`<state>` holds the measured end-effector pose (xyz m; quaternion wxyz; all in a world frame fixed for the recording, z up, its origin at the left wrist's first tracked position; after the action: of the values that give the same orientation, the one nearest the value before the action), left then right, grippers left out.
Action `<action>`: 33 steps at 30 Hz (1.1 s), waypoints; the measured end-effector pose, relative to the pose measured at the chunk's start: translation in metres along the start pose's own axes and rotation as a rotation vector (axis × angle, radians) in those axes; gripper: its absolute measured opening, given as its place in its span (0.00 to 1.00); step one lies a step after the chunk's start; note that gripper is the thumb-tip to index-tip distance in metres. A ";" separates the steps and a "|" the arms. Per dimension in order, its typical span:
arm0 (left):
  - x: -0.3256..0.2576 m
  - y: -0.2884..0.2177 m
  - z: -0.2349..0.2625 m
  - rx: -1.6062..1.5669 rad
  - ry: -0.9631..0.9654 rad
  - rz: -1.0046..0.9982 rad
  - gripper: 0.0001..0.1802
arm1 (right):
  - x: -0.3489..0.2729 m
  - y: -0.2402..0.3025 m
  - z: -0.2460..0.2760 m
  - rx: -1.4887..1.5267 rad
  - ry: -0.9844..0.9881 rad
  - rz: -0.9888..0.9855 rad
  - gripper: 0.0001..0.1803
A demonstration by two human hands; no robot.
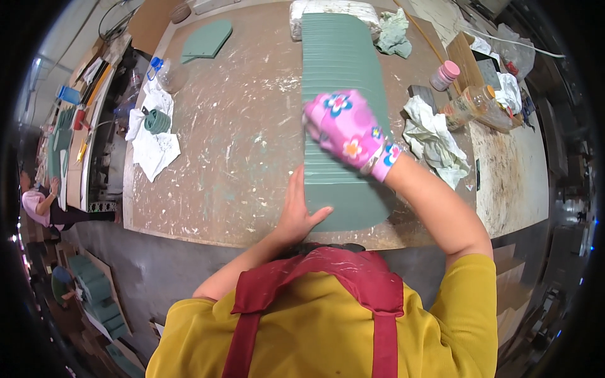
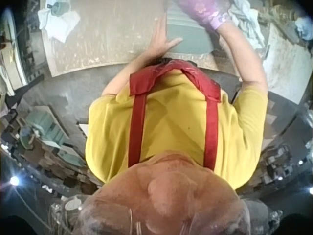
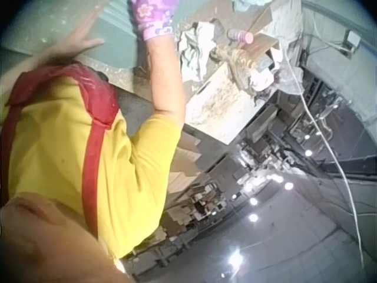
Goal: The person wipes a stack of green curved components with a cloth and liquid from a bottle, then handles a small block.
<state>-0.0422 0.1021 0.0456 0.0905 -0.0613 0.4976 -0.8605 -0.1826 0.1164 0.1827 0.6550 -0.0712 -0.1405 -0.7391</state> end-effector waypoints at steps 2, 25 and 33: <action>0.001 -0.003 -0.001 -0.007 0.007 -0.006 0.54 | 0.002 -0.052 -0.001 0.106 0.082 -0.193 0.12; 0.002 -0.001 -0.004 0.017 -0.002 -0.029 0.55 | -0.078 -0.067 0.026 0.032 0.035 -0.450 0.11; 0.003 0.000 -0.003 0.060 -0.023 -0.094 0.55 | -0.052 -0.080 0.029 -0.068 -0.053 -0.389 0.10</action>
<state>-0.0455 0.1043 0.0442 0.0575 -0.0920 0.4673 -0.8774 -0.2575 0.1824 0.1858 0.4930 -0.0843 -0.1438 -0.8539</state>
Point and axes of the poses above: each hand's wrist, its own x-axis towards the middle knuckle, its own z-axis out of the back of the hand, y = z × x, the point moved 7 cm from there along x, towards the middle knuckle, and after that the axes turned 9 degrees about y, right-handed, at the moved point
